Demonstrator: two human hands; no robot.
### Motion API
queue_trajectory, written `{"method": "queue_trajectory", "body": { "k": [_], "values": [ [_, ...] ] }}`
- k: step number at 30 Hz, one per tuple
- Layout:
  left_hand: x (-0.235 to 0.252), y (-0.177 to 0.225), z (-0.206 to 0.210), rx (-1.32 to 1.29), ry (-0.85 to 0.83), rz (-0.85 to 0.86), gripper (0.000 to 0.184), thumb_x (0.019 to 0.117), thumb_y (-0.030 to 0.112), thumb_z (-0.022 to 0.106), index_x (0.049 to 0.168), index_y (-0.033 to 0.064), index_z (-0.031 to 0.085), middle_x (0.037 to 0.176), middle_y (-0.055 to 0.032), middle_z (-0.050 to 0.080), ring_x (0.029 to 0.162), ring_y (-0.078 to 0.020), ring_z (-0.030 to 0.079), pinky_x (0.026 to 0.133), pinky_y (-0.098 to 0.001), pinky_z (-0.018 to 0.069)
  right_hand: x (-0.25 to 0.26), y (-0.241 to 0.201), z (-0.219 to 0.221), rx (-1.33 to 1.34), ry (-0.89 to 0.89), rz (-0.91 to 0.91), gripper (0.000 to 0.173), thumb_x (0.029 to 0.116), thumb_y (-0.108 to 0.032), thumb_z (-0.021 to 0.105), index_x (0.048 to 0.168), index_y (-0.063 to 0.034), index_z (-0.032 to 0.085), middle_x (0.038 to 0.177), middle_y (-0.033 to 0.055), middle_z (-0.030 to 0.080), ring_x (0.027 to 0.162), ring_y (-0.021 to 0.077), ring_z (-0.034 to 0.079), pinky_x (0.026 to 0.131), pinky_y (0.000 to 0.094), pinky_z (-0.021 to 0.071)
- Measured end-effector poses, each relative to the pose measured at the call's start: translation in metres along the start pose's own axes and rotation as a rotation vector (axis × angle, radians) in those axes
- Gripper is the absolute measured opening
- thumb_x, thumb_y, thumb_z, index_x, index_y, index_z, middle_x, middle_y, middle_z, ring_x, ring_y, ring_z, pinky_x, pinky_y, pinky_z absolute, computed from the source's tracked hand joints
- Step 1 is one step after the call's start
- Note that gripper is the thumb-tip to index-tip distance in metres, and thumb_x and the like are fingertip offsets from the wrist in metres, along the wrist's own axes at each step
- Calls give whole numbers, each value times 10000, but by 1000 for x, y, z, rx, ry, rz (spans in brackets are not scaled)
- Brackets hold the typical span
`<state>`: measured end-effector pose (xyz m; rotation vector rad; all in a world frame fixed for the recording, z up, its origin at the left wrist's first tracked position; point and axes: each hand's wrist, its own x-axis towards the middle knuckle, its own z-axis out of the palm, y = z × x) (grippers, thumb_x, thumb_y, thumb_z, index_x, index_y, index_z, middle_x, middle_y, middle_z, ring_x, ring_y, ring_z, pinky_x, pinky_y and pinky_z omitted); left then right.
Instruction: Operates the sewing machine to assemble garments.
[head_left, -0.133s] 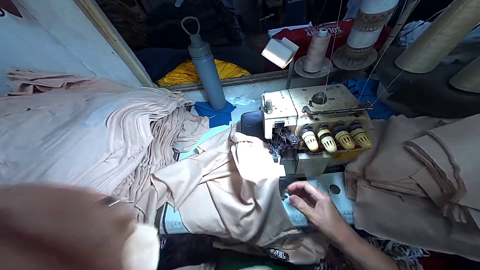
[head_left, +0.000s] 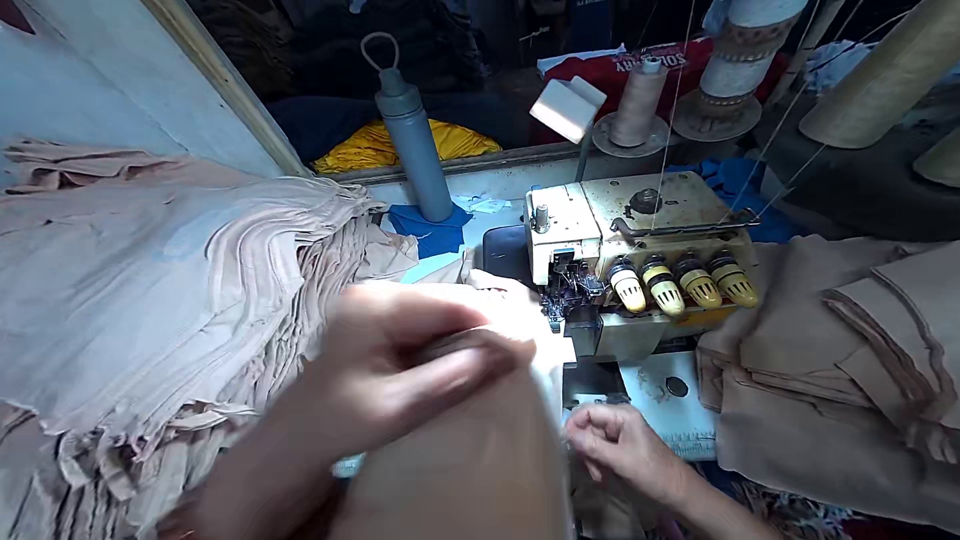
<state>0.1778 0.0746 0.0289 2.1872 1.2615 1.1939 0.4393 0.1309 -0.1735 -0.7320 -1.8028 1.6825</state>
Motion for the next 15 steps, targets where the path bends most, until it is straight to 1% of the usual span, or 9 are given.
{"method": "queue_trajectory", "body": {
  "k": [1,2,4,5,6,8,10,13,15],
  "values": [
    [7,-24,21,71,-32,-49,74,913,183,693,865,164,745,773,125,681,696,62,624,614,-115,531,-6,7,1,-101,18,-30,187,965,-179,607,915,-23,697,652,-52,594,553,-12,550,543,184,494],
    [8,-48,42,175,-71,-135,97,930,203,677,884,178,758,795,123,676,731,48,619,650,-157,524,-11,15,1,-228,83,-70,207,960,-194,610,907,-21,712,650,-13,589,547,12,515,539,193,452],
    [-2,-87,74,303,-91,-258,135,962,272,647,907,228,762,838,119,688,783,-6,645,690,-287,535,-13,19,-1,-374,248,-178,200,959,-225,645,938,-43,724,690,2,635,565,-2,547,534,155,471],
    [-7,-98,82,300,-59,-277,122,965,277,657,915,245,764,876,129,706,817,-6,666,713,-293,564,-10,13,-4,-386,312,-239,198,961,-232,661,963,-44,724,741,5,661,608,-12,575,561,137,493],
    [-10,-103,86,262,-17,-289,104,959,243,666,932,240,767,925,127,721,870,-10,682,756,-286,585,-5,4,-7,-378,354,-294,195,968,-233,667,988,-47,720,802,9,679,662,-14,598,596,130,512],
    [-15,-103,90,203,80,-275,90,942,201,687,943,205,777,936,109,727,877,-3,686,770,-226,589,8,-20,-9,-308,394,-379,191,984,-240,675,1044,-62,712,900,9,689,732,-7,628,635,135,544],
    [-20,-103,93,195,151,-237,116,966,212,670,937,170,775,913,88,722,860,2,674,770,-191,564,27,-40,-7,-180,381,-415,219,974,-244,697,1130,-91,702,968,5,711,723,21,662,611,162,581],
    [-19,-99,89,85,164,-165,128,967,122,646,950,97,771,931,41,738,877,-4,686,796,-159,566,48,-56,3,39,250,-341,373,943,-212,731,1303,-153,653,946,-2,745,621,31,655,523,161,554],
    [-13,-92,81,5,142,-114,104,944,72,667,951,61,770,950,17,745,895,-18,694,811,-163,575,49,-48,13,38,185,-323,343,947,-208,720,1262,-82,664,887,-4,736,616,10,649,529,160,555]
  ]
}}
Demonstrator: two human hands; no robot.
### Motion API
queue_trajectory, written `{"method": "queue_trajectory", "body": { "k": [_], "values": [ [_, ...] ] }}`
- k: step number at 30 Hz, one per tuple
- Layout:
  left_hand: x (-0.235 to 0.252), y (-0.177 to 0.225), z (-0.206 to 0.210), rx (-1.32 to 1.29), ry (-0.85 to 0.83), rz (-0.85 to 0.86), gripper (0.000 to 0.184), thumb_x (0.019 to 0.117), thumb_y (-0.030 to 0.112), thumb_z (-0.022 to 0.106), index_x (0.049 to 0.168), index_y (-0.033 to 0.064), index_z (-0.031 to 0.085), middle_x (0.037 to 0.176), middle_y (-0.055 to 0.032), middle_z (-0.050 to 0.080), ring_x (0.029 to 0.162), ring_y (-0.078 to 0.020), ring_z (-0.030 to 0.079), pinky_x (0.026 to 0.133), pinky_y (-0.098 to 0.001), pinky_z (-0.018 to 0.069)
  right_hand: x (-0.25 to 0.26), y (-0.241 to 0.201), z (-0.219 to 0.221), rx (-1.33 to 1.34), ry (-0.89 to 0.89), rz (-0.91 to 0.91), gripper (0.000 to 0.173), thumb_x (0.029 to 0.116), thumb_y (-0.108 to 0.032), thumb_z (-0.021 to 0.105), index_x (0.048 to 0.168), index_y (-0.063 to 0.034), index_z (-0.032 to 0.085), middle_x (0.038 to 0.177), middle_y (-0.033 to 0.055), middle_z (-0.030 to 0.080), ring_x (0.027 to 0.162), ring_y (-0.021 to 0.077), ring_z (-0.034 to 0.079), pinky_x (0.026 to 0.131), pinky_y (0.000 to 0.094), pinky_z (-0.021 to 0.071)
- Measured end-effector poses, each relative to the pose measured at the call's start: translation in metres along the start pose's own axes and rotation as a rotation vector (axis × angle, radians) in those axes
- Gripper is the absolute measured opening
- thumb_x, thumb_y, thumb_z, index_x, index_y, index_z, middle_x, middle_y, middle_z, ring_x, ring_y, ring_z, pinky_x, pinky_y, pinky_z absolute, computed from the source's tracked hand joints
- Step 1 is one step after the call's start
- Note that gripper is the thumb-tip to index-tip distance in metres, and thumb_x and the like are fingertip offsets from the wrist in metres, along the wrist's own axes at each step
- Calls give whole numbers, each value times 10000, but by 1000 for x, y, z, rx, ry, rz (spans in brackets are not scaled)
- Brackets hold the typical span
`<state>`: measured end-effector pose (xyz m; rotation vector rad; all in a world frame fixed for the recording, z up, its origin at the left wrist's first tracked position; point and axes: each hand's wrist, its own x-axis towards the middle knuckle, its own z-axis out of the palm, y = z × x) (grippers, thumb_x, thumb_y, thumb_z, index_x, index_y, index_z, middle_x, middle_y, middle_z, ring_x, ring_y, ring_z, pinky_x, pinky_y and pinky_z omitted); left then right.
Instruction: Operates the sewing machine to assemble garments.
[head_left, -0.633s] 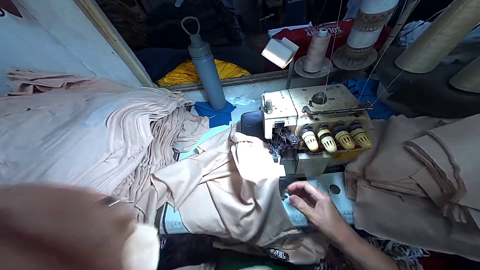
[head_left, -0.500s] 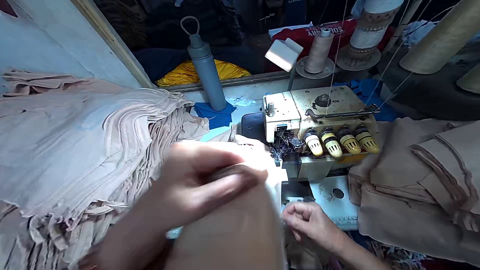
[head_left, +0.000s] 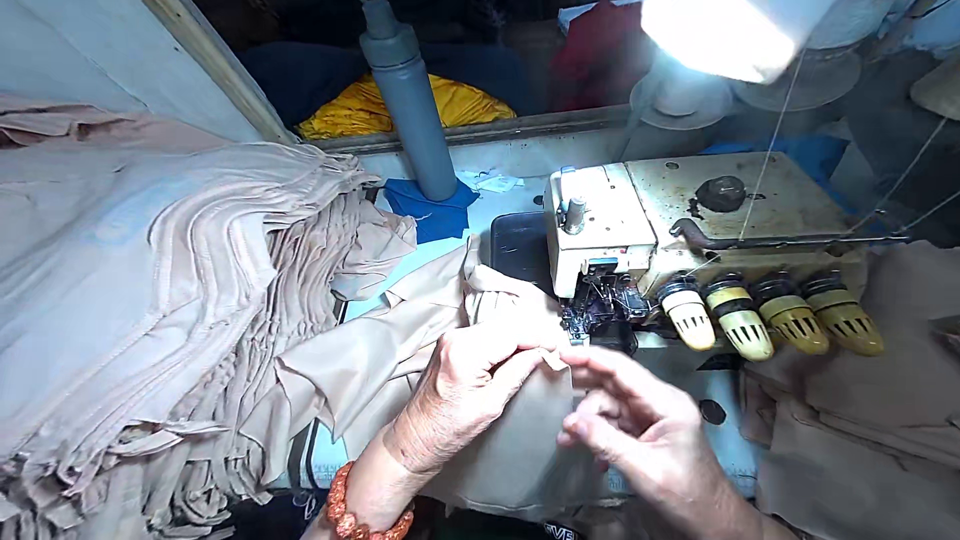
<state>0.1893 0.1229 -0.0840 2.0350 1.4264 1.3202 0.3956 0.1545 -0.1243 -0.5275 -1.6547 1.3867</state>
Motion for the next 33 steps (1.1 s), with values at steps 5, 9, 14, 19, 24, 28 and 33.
{"method": "queue_trajectory", "body": {
  "k": [5,9,14,19,24,28,33],
  "values": [
    [23,2,-6,30,-34,24,73,918,106,712,907,70,774,901,27,738,842,-8,684,768,-160,571,-35,34,12,-351,57,-156,198,969,-170,670,835,-26,696,753,48,693,724,51,650,685,168,533],
    [34,-10,7,107,-149,-40,113,933,180,695,857,137,766,822,82,699,756,22,642,669,-154,529,-51,51,20,-394,255,-101,202,918,-269,754,793,-120,698,908,21,598,948,58,562,853,172,462],
    [32,-20,15,143,-156,-96,89,900,211,723,827,167,750,817,103,692,757,24,638,676,-164,527,-57,54,24,-193,279,7,165,870,-133,786,782,-19,706,900,67,677,897,40,638,794,158,539],
    [27,-13,16,255,-226,-98,141,902,287,693,788,221,742,754,140,653,703,27,614,605,-192,502,-68,48,29,-63,152,108,247,883,-54,744,694,47,620,729,88,646,728,37,622,655,159,509],
    [19,-6,25,439,-163,31,179,932,268,644,797,170,709,723,76,576,637,-29,576,521,-211,458,-71,45,29,6,155,174,223,893,-35,718,707,50,629,682,56,635,654,3,589,609,151,487],
    [10,-5,37,614,-41,166,199,951,196,616,805,108,719,754,-15,614,640,-135,609,509,-260,477,-70,32,25,134,195,316,199,869,52,647,960,-101,556,688,-109,623,596,-59,571,555,139,478],
    [-6,0,50,754,60,221,171,956,105,599,888,54,748,781,-79,649,602,-200,599,481,-308,451,-70,22,7,236,165,347,281,831,60,609,947,-181,525,691,-160,597,599,-80,559,538,119,456]
  ]
}}
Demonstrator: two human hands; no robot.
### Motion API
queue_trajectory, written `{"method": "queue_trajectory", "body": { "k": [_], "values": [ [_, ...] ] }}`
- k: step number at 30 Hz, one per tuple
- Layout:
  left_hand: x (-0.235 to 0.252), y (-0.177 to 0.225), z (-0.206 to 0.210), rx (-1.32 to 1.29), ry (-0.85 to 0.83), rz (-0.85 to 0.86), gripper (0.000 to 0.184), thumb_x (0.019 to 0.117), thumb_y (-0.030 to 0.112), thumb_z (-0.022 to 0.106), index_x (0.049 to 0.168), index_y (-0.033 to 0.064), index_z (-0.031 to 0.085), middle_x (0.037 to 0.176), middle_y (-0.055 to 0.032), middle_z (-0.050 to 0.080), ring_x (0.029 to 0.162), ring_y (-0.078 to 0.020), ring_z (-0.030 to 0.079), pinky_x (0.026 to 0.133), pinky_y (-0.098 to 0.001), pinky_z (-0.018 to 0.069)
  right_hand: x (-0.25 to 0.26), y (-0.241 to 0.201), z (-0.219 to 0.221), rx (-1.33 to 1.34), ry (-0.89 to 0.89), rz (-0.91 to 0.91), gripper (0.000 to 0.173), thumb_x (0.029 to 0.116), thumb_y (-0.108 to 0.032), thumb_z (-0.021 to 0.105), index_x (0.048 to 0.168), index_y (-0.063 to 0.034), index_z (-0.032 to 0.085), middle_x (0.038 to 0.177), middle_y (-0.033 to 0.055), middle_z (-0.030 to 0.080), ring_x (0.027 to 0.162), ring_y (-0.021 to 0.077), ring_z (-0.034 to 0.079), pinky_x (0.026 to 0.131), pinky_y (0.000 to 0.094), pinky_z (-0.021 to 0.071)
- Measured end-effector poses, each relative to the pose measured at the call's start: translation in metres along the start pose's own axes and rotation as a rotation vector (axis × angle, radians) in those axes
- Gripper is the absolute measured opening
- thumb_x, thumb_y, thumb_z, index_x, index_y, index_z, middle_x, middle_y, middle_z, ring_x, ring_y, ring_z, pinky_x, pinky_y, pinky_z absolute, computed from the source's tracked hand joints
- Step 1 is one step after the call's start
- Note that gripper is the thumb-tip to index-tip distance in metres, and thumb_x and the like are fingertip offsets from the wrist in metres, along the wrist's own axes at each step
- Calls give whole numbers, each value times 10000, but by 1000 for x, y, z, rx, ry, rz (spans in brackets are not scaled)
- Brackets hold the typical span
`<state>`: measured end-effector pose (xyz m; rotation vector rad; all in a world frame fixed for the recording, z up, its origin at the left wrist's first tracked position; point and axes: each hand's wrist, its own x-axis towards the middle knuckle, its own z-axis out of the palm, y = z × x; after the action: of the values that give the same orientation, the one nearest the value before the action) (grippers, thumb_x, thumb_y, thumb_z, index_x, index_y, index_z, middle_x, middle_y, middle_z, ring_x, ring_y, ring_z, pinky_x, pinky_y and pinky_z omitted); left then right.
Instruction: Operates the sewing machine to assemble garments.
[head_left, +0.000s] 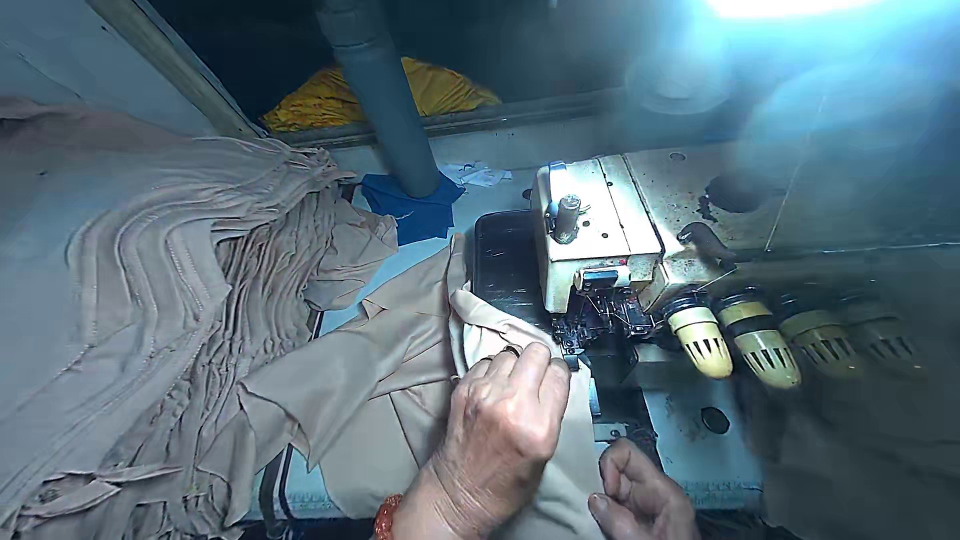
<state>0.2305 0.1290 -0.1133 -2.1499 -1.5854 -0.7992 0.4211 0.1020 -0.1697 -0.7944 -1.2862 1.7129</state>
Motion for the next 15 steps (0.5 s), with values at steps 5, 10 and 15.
{"method": "queue_trajectory", "body": {
  "k": [5,10,15],
  "values": [
    [-5,2,-6,14,-91,-41,275,964,127,545,1097,72,779,1037,-83,747,840,-241,694,651,-372,535,8,-17,-5,26,-21,-20,292,818,60,621,938,-191,531,679,-167,578,580,-83,540,520,114,440],
    [17,-33,8,-61,-109,-80,247,966,188,555,979,104,787,1115,-99,727,1001,-302,681,781,-472,540,38,-30,2,-128,33,-130,225,815,33,643,898,-149,540,644,-141,533,535,-77,489,483,101,407],
    [37,-62,21,-72,8,-162,223,985,117,574,1002,53,787,1185,-143,718,1117,-334,660,929,-511,503,51,-26,5,-309,111,-232,148,828,-50,659,818,-144,545,575,-130,437,483,-83,385,441,88,308]
  ]
}}
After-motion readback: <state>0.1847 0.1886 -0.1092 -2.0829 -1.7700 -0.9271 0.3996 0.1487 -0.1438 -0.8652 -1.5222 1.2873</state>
